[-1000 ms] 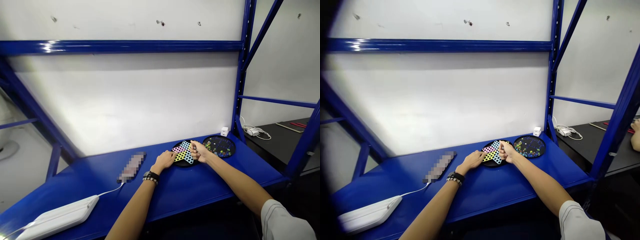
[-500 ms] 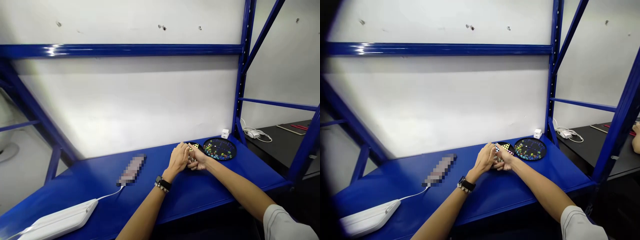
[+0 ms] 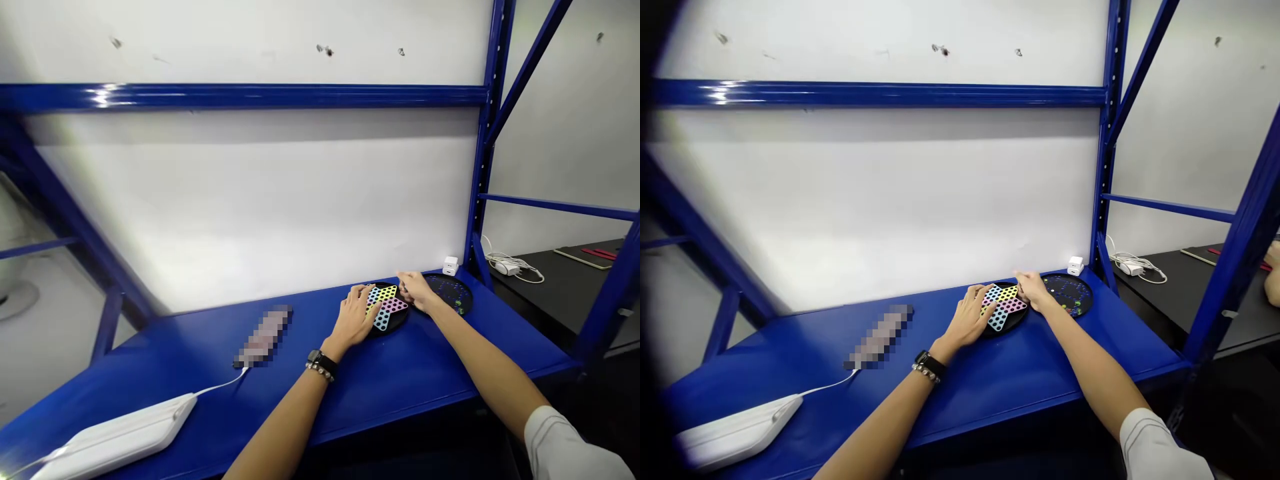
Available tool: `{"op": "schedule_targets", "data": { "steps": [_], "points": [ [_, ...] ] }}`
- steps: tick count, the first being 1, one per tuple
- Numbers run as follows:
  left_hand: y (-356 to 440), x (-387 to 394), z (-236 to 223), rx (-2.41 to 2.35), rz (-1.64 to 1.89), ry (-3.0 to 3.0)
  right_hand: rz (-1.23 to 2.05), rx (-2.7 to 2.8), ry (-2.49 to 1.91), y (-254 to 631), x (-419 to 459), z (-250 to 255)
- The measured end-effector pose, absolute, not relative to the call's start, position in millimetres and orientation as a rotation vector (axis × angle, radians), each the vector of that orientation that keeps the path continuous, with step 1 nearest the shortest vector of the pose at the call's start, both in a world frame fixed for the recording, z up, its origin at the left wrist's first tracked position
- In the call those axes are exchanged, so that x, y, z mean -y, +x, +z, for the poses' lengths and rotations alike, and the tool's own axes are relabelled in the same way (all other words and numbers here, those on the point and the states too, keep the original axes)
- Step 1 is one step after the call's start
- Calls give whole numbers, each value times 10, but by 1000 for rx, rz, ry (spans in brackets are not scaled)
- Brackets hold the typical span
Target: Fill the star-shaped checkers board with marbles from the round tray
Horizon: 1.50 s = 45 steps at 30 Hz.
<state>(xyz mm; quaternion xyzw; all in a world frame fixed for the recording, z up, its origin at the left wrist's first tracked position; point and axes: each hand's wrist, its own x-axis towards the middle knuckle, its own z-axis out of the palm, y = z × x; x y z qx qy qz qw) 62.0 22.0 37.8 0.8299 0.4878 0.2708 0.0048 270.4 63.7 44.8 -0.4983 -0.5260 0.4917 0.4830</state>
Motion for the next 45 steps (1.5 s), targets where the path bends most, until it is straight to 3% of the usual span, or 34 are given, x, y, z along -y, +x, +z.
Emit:
{"op": "schedule_targets", "data": {
  "steps": [2, 4, 9, 18, 25, 45],
  "points": [
    [568, -252, 355, -1579, 782, 2582, 708, 1410, -1506, 2937, -683, 416],
    [526, -275, 332, -1625, 715, 2565, 496, 1475, -1719, 3122, -711, 355],
    [491, -308, 288, -1673, 629, 2525, 313, 1781, -2114, 3247, -757, 245],
    [463, -341, 315, -1749, 624, 2494, 20, 1942, -1956, 2891, -537, 478],
    [488, -310, 209, -1426, 491, 2652, 264, 2401, -1270, 2259, -325, 219],
    [535, -300, 204, -1421, 513, 2674, 459, 2435, -1309, 2369, -316, 302]
  ]
}}
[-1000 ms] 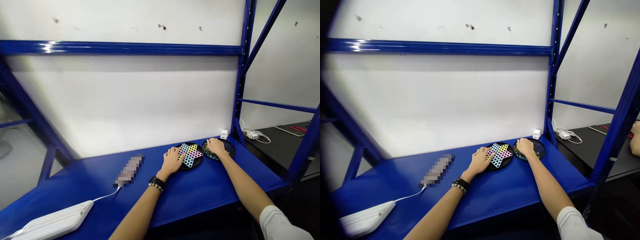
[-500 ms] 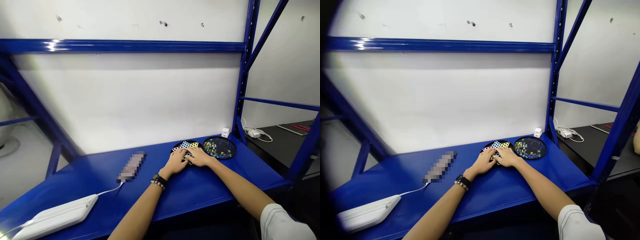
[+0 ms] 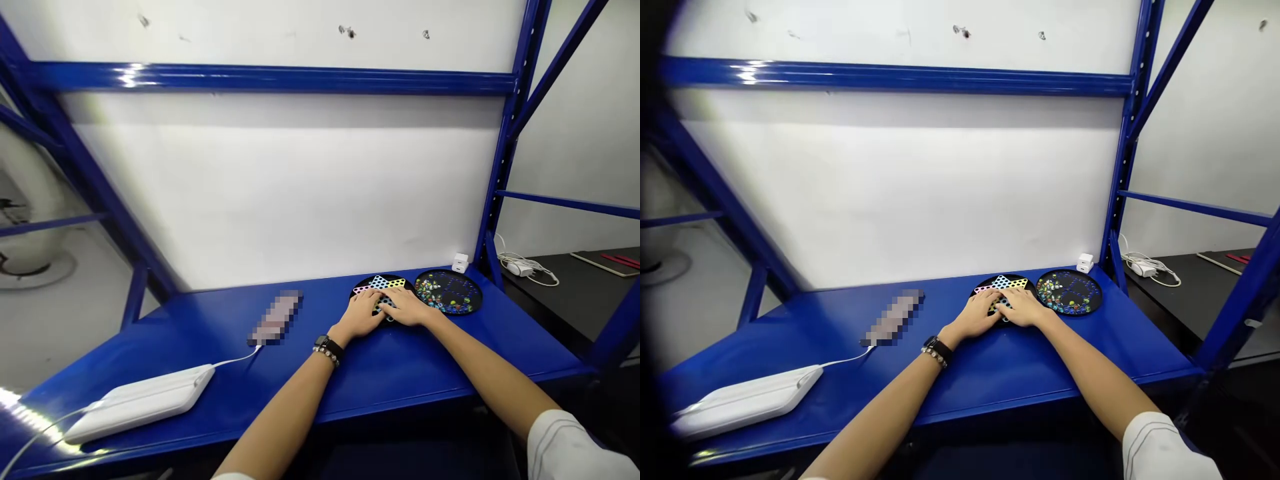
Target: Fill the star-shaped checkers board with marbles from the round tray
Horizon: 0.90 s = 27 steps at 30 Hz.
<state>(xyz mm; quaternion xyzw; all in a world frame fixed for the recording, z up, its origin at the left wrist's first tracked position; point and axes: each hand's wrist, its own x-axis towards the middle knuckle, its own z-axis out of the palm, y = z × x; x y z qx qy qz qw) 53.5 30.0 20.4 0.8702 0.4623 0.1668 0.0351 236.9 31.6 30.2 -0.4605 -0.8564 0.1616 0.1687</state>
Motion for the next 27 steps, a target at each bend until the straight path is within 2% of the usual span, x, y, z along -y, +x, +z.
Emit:
{"op": "schedule_targets", "data": {
  "steps": [6, 14, 22, 27],
  "points": [
    [538, -293, 171, -1620, 452, 2587, 431, 2424, -1353, 2365, -296, 292],
    [482, -346, 197, -1560, 445, 2588, 359, 2395, -1390, 2417, -365, 298],
    [488, -316, 315, -1552, 514, 2522, 129, 1942, -1866, 3202, -700, 464],
    [520, -294, 320, -1533, 532, 2533, 294, 1807, -1997, 3559, -830, 325]
  ]
}}
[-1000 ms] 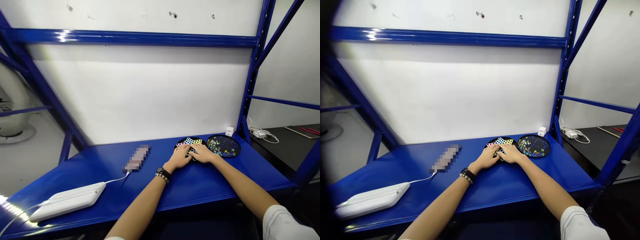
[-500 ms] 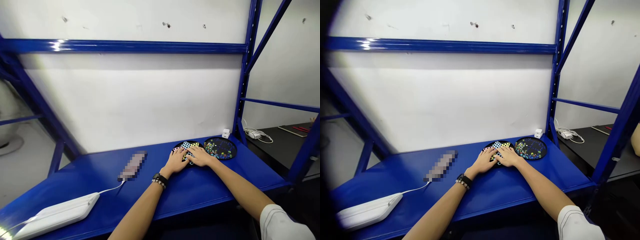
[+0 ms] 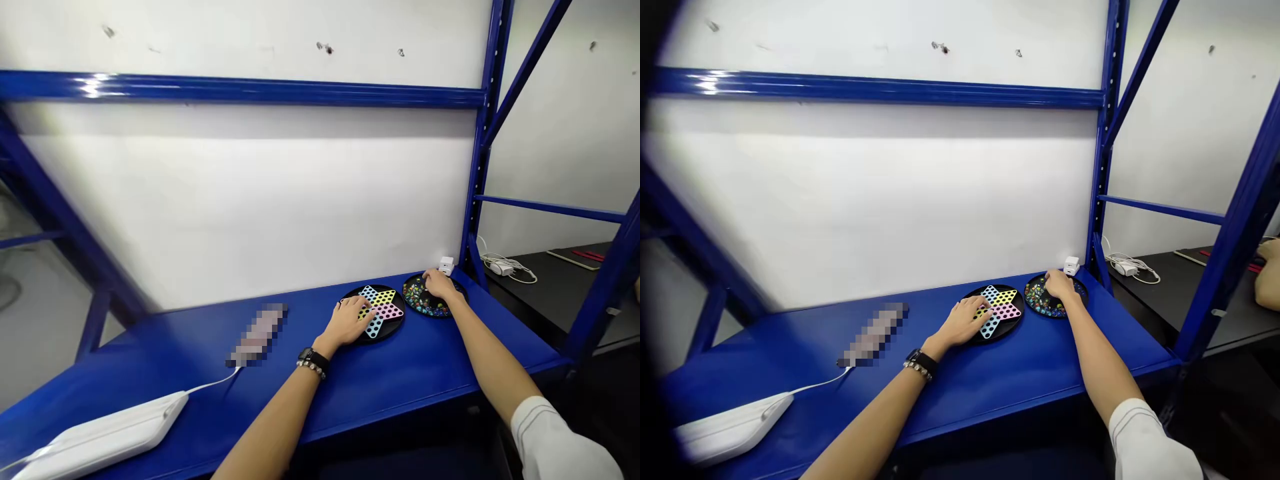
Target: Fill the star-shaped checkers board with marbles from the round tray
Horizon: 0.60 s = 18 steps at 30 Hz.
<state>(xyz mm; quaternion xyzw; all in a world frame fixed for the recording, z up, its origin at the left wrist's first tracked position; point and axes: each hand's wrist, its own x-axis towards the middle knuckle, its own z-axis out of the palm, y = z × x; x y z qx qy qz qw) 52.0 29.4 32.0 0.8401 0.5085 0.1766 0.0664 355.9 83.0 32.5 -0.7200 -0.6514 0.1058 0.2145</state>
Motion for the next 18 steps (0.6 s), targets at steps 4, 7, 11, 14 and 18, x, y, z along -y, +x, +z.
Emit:
{"op": "schedule_targets", "data": {
  "steps": [4, 7, 11, 14, 18],
  "points": [
    [527, -289, 307, -1528, 533, 2542, 411, 1869, -1935, 3584, -880, 205],
    [523, -286, 301, -1514, 532, 2561, 458, 1898, -1874, 3576, -913, 160],
    [518, -281, 294, -1519, 541, 2569, 486, 1919, -1823, 3579, -944, 128],
    [516, -278, 292, -1519, 538, 2565, 469, 1943, -1819, 3570, -942, 122],
    [511, -279, 293, -1510, 534, 2566, 436, 2035, -1757, 3528, -899, 162]
  ]
}}
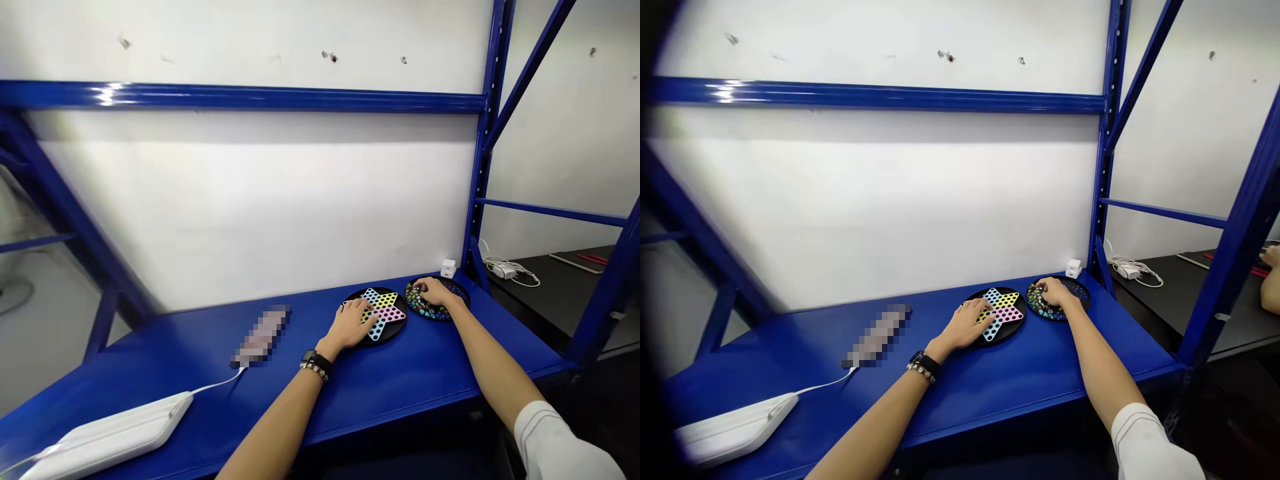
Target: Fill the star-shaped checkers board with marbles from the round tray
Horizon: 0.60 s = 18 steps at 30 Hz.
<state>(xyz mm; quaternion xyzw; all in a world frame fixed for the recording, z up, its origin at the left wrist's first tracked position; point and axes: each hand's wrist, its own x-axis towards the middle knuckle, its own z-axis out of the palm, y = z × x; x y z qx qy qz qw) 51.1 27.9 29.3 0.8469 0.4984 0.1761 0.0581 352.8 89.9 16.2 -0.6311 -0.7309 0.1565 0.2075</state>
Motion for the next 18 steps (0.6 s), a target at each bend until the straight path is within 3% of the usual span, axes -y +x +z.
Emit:
{"op": "schedule_targets", "data": {
  "steps": [12, 18],
  "points": [
    [513, -290, 276, -1507, 534, 2567, 434, 1970, -1748, 3493, -900, 161],
    [520, -285, 284, -1516, 525, 2568, 459, 1924, -1482, 3260, -791, 331]
  ]
}}
